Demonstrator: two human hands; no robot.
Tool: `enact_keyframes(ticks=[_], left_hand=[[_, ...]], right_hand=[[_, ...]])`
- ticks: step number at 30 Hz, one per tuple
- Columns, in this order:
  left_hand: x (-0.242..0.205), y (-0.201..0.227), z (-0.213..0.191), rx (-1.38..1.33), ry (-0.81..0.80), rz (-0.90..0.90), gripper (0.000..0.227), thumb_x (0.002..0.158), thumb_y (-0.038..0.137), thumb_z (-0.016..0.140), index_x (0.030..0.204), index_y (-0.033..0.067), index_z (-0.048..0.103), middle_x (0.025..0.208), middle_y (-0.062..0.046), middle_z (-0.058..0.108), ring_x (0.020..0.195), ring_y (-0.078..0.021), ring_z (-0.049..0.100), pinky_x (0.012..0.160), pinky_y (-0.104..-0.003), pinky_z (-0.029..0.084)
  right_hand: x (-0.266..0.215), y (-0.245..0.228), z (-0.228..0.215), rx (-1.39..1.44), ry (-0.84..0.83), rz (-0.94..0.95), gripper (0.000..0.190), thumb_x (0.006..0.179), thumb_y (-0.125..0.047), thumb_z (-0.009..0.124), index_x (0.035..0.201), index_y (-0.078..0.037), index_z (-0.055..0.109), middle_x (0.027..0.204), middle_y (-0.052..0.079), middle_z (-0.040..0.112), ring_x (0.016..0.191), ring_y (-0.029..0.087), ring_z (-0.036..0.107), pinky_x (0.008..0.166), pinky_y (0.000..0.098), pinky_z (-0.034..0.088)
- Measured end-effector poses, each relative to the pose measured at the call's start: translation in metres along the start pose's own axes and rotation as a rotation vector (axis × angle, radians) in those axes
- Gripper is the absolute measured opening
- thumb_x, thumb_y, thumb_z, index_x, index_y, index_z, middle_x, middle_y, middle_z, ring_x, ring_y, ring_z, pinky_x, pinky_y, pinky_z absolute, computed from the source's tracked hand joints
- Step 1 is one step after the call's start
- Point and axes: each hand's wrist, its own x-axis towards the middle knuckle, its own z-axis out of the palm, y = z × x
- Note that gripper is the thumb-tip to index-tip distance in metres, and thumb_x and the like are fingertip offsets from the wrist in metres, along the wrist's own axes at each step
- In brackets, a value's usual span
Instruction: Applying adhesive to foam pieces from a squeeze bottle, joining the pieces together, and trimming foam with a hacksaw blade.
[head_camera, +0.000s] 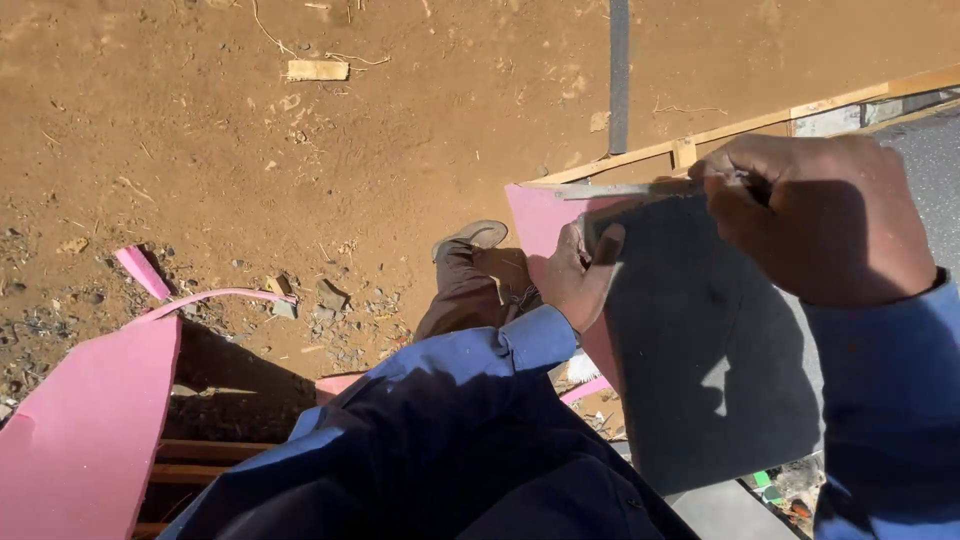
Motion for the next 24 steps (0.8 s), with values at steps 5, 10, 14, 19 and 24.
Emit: enact_keyframes(ticks=[5, 10, 14, 19, 24], left_hand=[[-0.003, 0.003, 0.024, 0.150, 0.168, 0.079, 0.068, 0.102, 0.082, 0.057, 0.112, 0.0149, 0.051, 0.091, -0.016, 0.071, 0.081, -0.0392, 0.072, 0.071, -0.058, 0.049], [0.016, -0.015, 0.043, 0.196, 0.320, 0.116, 0.081, 0.101, 0.084, 0.058, 0.127, 0.0083, 0.065, 0.115, -0.025, 0.081, 0.106, -0.0560, 0.081, 0.084, -0.068, 0.061], [0.004, 0.010, 0.032, 0.216, 0.217, -0.001, 0.081, 0.103, 0.083, 0.057, 0.079, 0.0072, 0.070, 0.079, -0.019, 0.076, 0.082, -0.0450, 0.082, 0.073, -0.063, 0.058], [0.005, 0.004, 0.036, 0.187, 0.216, 0.017, 0.081, 0.102, 0.087, 0.053, 0.083, 0.0096, 0.069, 0.081, -0.018, 0.075, 0.088, -0.0422, 0.076, 0.076, -0.063, 0.056], [0.006, 0.004, 0.036, 0.249, 0.242, 0.043, 0.087, 0.102, 0.087, 0.047, 0.136, 0.0091, 0.065, 0.107, -0.026, 0.089, 0.105, -0.0583, 0.083, 0.087, -0.070, 0.062]], right_hand=[[0.093, -0.002, 0.036, -0.241, -0.305, 0.029, 0.038, 0.132, -0.043, 0.073, 0.112, -0.028, 0.102, 0.100, 0.007, 0.095, 0.085, 0.040, 0.083, 0.072, 0.0588, 0.062], [0.121, -0.015, 0.098, -0.221, -0.477, 0.126, 0.030, 0.117, -0.039, 0.083, 0.104, -0.021, 0.103, 0.097, 0.016, 0.094, 0.089, 0.044, 0.084, 0.075, 0.0616, 0.068], [0.101, 0.012, 0.049, -0.187, -0.361, -0.021, 0.023, 0.117, -0.033, 0.080, 0.109, -0.030, 0.101, 0.078, 0.001, 0.088, 0.089, 0.031, 0.083, 0.079, 0.0571, 0.065], [0.051, -0.036, -0.054, -0.144, -0.270, 0.058, 0.040, 0.123, -0.019, 0.075, 0.088, -0.014, 0.093, 0.107, -0.006, 0.093, 0.081, 0.019, 0.077, 0.071, 0.0462, 0.057], [0.075, 0.001, 0.068, -0.231, -0.303, 0.013, 0.019, 0.111, -0.030, 0.083, 0.111, -0.028, 0.102, 0.087, 0.006, 0.092, 0.083, 0.033, 0.084, 0.074, 0.0549, 0.066]])
